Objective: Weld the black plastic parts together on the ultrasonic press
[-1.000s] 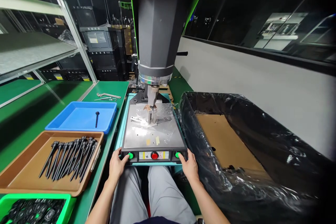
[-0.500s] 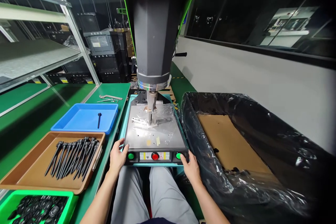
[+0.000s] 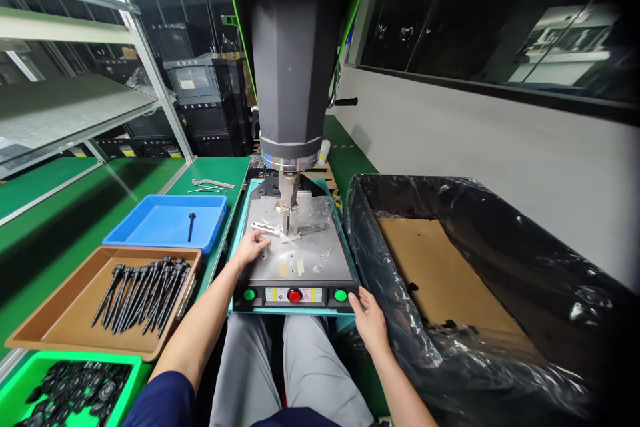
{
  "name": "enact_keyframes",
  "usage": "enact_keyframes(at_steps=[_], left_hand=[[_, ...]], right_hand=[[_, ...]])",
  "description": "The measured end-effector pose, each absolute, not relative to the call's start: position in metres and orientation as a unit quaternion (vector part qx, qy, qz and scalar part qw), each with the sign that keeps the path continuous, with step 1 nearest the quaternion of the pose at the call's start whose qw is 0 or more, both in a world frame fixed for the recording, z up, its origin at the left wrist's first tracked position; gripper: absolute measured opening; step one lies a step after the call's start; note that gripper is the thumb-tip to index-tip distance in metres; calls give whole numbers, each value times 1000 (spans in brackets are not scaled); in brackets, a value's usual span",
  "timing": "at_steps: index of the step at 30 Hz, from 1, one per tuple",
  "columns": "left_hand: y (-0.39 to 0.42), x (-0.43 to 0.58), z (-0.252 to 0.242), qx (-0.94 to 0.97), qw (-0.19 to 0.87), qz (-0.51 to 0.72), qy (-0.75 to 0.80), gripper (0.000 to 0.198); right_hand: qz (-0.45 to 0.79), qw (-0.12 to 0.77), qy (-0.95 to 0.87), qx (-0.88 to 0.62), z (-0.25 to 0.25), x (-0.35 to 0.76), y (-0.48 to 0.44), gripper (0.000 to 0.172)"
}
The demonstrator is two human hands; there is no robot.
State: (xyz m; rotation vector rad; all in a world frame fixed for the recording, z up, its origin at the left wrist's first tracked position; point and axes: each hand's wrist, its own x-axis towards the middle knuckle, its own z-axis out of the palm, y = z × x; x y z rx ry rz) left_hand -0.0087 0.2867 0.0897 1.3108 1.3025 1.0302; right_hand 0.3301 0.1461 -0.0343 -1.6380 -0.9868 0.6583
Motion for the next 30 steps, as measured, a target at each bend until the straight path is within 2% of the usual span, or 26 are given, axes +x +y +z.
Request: enact_keyframes(at_steps=[4, 6, 9, 12, 15, 17, 22, 25, 27, 30], left_hand=[[255, -3, 96, 519, 558, 402, 508, 39], [236, 5, 102, 475, 620, 409, 473, 37], [215, 21, 110, 386, 696, 440, 417, 33], [206, 34, 119, 327, 719, 465, 400, 31], [203, 42, 128, 272, 739, 491, 373, 27], [202, 46, 134, 242, 752, 507, 345, 23], [202, 53, 149, 220, 760, 529, 307, 19], [207, 54, 155, 232, 753, 531, 312, 20], [212, 53, 157, 251, 746, 531, 313, 20], [221, 52, 159, 267, 736, 536, 317, 23]], right_hand=[[281, 575, -405, -653, -14, 313, 130, 51], [367, 571, -420, -602, -7, 289, 124, 50], [552, 483, -466, -495, -1, 239, 125, 53], [610, 419, -521, -426, 7, 191, 141, 55], [508, 423, -604, -445, 22, 162, 172, 43], [389, 473, -641, -463, 33, 153, 199, 39], [230, 555, -622, -502, 62, 161, 265, 47], [108, 576, -615, -527, 85, 173, 298, 47], [78, 561, -625, -538, 100, 179, 318, 45], [125, 513, -647, -551, 119, 182, 341, 38]])
